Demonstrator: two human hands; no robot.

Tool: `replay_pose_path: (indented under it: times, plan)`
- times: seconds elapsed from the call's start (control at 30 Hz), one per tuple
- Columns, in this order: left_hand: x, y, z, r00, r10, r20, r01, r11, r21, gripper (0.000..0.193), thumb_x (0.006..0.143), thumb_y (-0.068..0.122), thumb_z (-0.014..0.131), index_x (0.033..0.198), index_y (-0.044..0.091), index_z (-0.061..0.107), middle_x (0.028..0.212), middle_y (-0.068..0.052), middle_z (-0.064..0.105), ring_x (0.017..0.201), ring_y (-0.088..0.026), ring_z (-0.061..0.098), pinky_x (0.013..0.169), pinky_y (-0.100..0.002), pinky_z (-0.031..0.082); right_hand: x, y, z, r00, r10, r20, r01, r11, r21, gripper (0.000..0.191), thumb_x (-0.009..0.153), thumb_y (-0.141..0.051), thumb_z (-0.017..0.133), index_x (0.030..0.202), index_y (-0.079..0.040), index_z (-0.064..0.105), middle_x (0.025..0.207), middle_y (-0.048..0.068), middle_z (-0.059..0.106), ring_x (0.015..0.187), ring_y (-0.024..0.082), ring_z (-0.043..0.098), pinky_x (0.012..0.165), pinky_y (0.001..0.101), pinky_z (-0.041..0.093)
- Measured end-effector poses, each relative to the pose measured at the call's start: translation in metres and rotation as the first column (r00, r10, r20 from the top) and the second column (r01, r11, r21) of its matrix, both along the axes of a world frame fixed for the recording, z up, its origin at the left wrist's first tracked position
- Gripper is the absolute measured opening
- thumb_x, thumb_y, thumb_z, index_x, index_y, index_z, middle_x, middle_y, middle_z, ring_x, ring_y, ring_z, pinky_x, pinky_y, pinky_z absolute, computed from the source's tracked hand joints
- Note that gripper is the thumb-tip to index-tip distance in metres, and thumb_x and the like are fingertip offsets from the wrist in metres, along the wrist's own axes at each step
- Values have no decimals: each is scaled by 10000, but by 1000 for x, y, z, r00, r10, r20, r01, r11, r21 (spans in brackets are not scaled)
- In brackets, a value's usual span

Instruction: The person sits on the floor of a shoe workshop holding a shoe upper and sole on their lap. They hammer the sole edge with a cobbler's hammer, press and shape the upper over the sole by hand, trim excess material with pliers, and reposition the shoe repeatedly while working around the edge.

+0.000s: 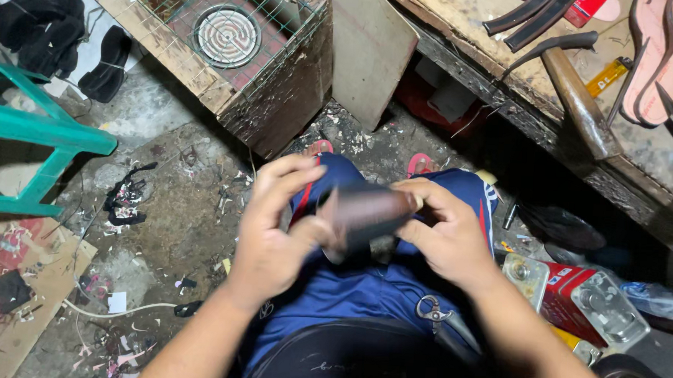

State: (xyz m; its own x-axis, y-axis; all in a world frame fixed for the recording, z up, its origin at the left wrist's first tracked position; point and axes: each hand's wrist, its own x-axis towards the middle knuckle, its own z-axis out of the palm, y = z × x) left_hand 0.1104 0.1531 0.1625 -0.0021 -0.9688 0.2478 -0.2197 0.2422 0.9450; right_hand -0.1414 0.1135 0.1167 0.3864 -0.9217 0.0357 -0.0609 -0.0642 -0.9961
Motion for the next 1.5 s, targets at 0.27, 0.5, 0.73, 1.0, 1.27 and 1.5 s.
replay_pose_path:
  times: [0.27,0.5,0.73,1.0,1.27,1.5]
  plan:
    - [-13,-4,-9,949,-87,-302,121,988,97,718,853,314,822,1392,11,458,1288,-113,615,1205,-196,608,1085,-376,485,14,43,29,999,-14,-52,4,980,-199,208,901,-35,739,1101,-8,685,1108,61,678,993,171,682,882,324,541]
    - [-35,8,-36,649,-193,-736,459,871,176,553,933,336,780,1297,25,504,1252,-98,638,1178,-172,612,1066,-357,485,13,39,40,929,-140,343,146,989,9,686,918,-296,827,1450,-47,472,1399,59,565,1349,203,541,1163,373,444]
    - [-38,25,-44,701,-304,-645,576,774,262,635,882,411,802,1295,24,516,1197,-56,609,1135,-141,584,1035,-315,464,-4,51,17,916,-28,400,-121,931,343,1014,764,-525,882,1503,-2,426,1391,97,586,1286,207,572,1117,381,437]
    - [-36,46,-32,734,-395,-553,616,730,296,671,845,436,835,1250,32,483,1196,-51,593,1157,-118,557,1049,-295,451,-17,81,30,967,23,252,-132,896,424,877,800,-419,880,1442,-13,443,1261,83,595,1140,156,593,1000,357,491]
    - [-38,27,-43,782,-322,-534,550,759,348,632,845,413,816,1240,31,504,1139,-58,639,1092,-129,606,981,-307,494,-12,32,29,957,131,260,-239,863,444,860,819,-513,789,1436,6,487,1244,76,668,1114,141,631,991,328,495]
    - [-27,26,-48,731,-325,-600,595,733,329,614,863,403,803,1264,39,513,1153,-53,638,1097,-123,601,988,-306,488,-8,34,23,882,43,469,-312,801,512,747,894,-407,802,1432,42,541,1220,124,676,1077,176,638,965,329,497]
